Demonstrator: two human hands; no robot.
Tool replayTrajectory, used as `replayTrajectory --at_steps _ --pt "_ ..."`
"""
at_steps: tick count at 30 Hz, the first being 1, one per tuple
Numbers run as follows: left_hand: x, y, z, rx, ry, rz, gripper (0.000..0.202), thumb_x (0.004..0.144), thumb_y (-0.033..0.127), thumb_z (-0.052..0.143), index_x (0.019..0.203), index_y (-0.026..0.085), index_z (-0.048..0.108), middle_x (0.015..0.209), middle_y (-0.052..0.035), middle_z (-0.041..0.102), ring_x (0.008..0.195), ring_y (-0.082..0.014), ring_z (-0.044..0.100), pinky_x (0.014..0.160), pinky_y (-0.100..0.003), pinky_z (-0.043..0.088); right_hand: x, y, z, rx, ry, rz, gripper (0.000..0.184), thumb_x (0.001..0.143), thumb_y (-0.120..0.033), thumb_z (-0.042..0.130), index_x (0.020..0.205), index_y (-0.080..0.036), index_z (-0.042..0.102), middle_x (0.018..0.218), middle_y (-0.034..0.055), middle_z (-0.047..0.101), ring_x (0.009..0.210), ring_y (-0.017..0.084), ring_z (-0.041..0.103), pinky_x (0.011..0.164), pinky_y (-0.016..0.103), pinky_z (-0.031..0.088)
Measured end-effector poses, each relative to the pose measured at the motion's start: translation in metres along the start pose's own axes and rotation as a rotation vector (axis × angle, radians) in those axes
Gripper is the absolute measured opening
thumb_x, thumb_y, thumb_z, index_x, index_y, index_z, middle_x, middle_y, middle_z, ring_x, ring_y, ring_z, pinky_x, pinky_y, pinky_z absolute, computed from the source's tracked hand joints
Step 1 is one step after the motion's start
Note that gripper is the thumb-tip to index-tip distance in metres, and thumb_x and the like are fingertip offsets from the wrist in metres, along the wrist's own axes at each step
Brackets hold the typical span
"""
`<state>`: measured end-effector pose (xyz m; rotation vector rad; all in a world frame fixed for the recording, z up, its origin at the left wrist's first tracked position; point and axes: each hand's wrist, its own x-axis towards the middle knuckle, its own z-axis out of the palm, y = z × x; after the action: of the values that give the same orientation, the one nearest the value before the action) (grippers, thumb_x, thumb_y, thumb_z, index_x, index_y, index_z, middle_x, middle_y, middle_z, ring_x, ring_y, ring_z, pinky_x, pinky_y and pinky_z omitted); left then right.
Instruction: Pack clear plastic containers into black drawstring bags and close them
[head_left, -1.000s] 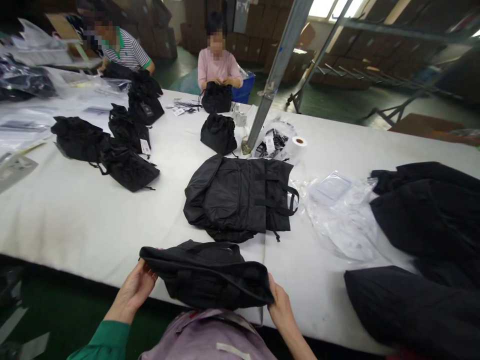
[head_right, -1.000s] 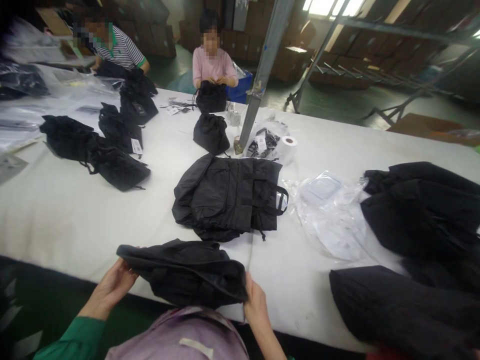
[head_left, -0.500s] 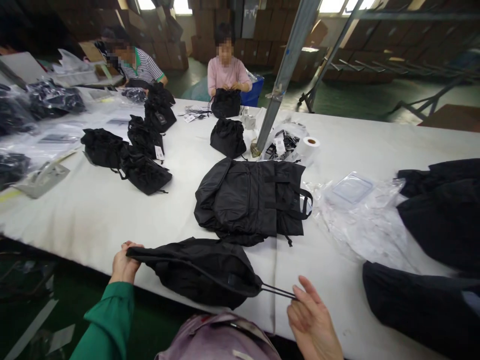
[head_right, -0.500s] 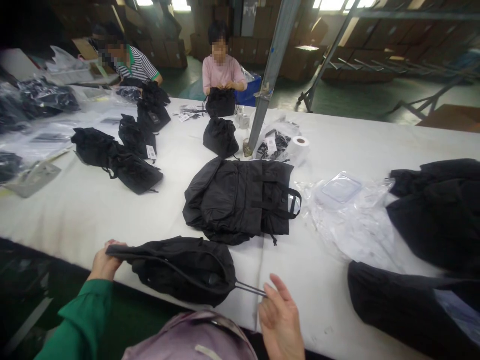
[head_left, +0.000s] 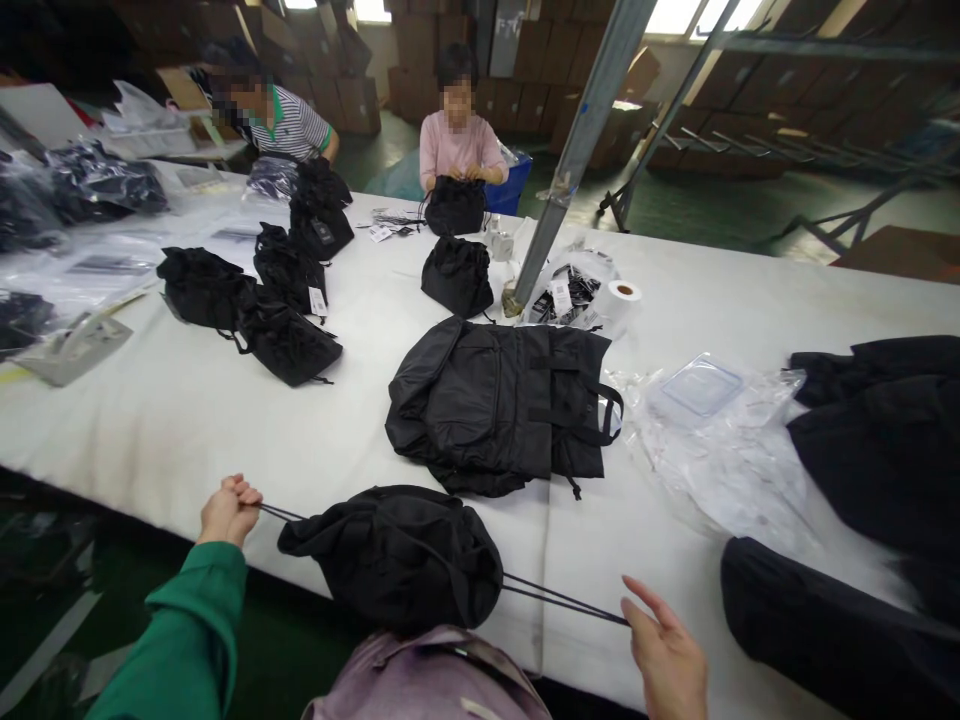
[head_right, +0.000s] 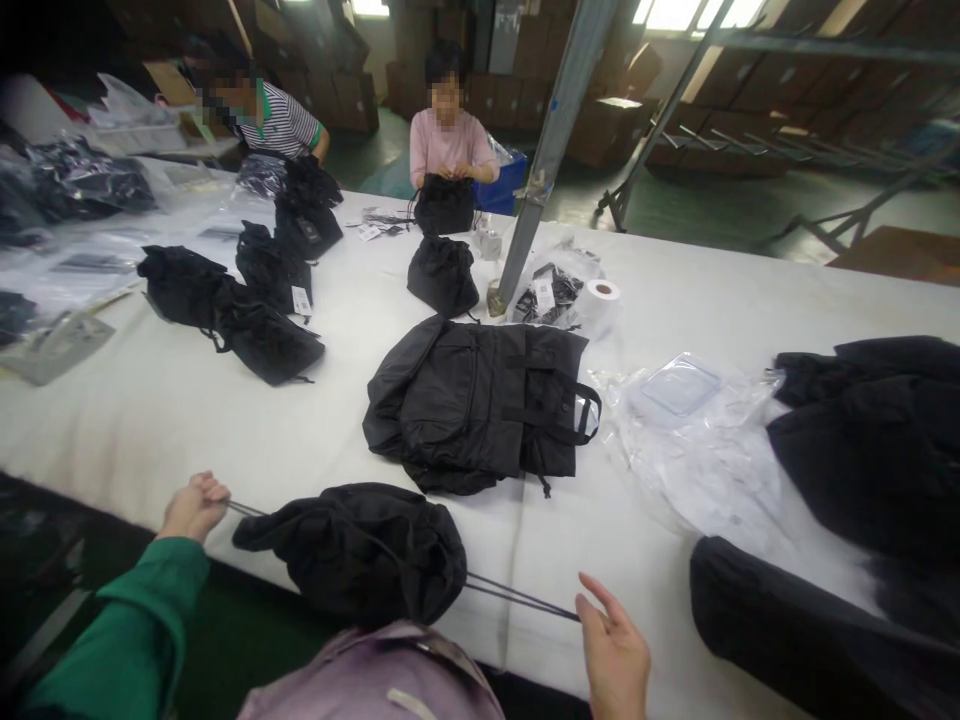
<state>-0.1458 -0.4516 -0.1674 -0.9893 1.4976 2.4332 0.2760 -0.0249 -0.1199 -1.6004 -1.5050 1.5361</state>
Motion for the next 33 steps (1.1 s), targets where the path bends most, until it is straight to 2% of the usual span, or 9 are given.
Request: replayTrajectory --at_steps 2,4,9,14,18,22,25,28,33 --pt "-0.001 -0.006 -0.004 0.11 -0.042 0.004 0.011 0.092 0.018 0.057 0.083 0.012 0.059 0.062 0.0044 0.05 0.046 -0.0064 0.044 0.042 -0.018 0.042 0.006 -0.003 -0.002 -0.424 -0.029 -0.153 0.039 0.059 -0.046 0.067 0.09 -0.022 0.074 0.049 -0.0025 0.057 0.045 0.016 0.05 0.046 0.028 0.04" --pt "-0.004 -0.007 -0.01 0.205 -0.083 0.007 0.012 0.09 0.018 0.058 0.08 0.011 0.062 0.06 0.0025 0.052 0.048 -0.0096 0.049 0.045 -0.022 0.048 0.012 -0.011 -0.001 -0.633 -0.126 -0.254 0.043 0.062 -0.052 0.06 0.087 -0.021 0.075 0.059 0.002 0.066 0.057 0.022 0.06 0.059 0.033 0.049" --pt "-0.014 0.008 -0.03 0.283 -0.052 0.033 0.016 0.092 0.021 0.054 0.084 0.013 0.065 0.074 -0.0047 0.064 0.066 -0.0155 0.064 0.058 -0.027 0.057 0.012 -0.038 0.049 -0.594 -0.249 -0.41 0.052 0.072 -0.057 0.053 0.099 -0.018 0.072 0.089 0.0096 0.075 0.084 0.027 0.069 0.083 0.039 0.054" --pt "-0.032 0.002 -0.042 0.192 -0.12 -0.131 0.029 0.097 0.034 0.046 0.089 0.016 0.068 0.091 -0.0068 0.07 0.086 -0.0167 0.068 0.073 -0.029 0.057 0.002 -0.04 0.108 -0.5 -0.527 -0.351 0.053 0.073 -0.058 0.053 0.098 -0.015 0.072 0.103 0.0132 0.074 0.096 0.029 0.069 0.089 0.041 0.054" --pt "-0.058 -0.03 -0.043 0.356 -0.258 -0.357 0.052 0.095 0.053 0.041 0.092 0.011 0.071 0.099 -0.0124 0.072 0.097 -0.0213 0.066 0.08 -0.029 0.053 0.001 -0.003 0.092 -0.574 -0.363 -0.282 0.076 0.072 -0.066 0.047 0.118 -0.007 0.063 0.113 0.0211 0.069 0.105 0.034 0.066 0.095 0.048 0.051" --pt "-0.079 -0.055 -0.04 0.404 -0.433 -0.374 0.065 0.09 0.067 0.036 0.101 0.015 0.073 0.112 -0.0113 0.071 0.12 -0.0261 0.056 0.105 -0.035 0.038 -0.012 0.032 0.051 -0.596 -0.217 -0.204 0.081 0.078 -0.066 0.042 0.13 -0.005 0.053 0.116 0.0238 0.067 0.108 0.034 0.064 0.096 0.049 0.051" --pt "-0.083 -0.064 -0.036 0.456 -0.524 -0.345 0.063 0.084 0.069 0.048 0.111 0.016 0.07 0.122 -0.0098 0.067 0.132 -0.0271 0.045 0.116 -0.037 0.023 -0.036 0.034 0.047 -0.547 -0.338 -0.406 0.065 0.086 -0.051 0.043 0.138 -0.011 0.046 0.135 0.0194 0.056 0.125 0.029 0.054 0.104 0.048 0.046" --pt "-0.081 -0.066 -0.031 0.529 -0.548 -0.296 0.061 0.079 0.067 0.059 0.112 0.016 0.07 0.123 -0.0101 0.067 0.132 -0.0295 0.044 0.117 -0.041 0.021 -0.055 0.025 0.069 -0.588 -0.552 -0.664 0.057 0.086 -0.028 0.045 0.142 -0.021 0.042 0.147 0.0103 0.046 0.138 0.026 0.039 0.115 0.052 0.032" --pt "-0.089 -0.058 -0.014 0.583 -0.498 -0.136 0.049 0.076 0.059 0.068 0.097 0.015 0.071 0.114 -0.0114 0.07 0.116 -0.0297 0.056 0.103 -0.04 0.038 -0.058 0.022 0.1 -0.502 -0.67 -0.645 0.052 0.083 -0.019 0.046 0.135 -0.019 0.052 0.135 0.0113 0.058 0.127 0.025 0.052 0.11 0.049 0.041"
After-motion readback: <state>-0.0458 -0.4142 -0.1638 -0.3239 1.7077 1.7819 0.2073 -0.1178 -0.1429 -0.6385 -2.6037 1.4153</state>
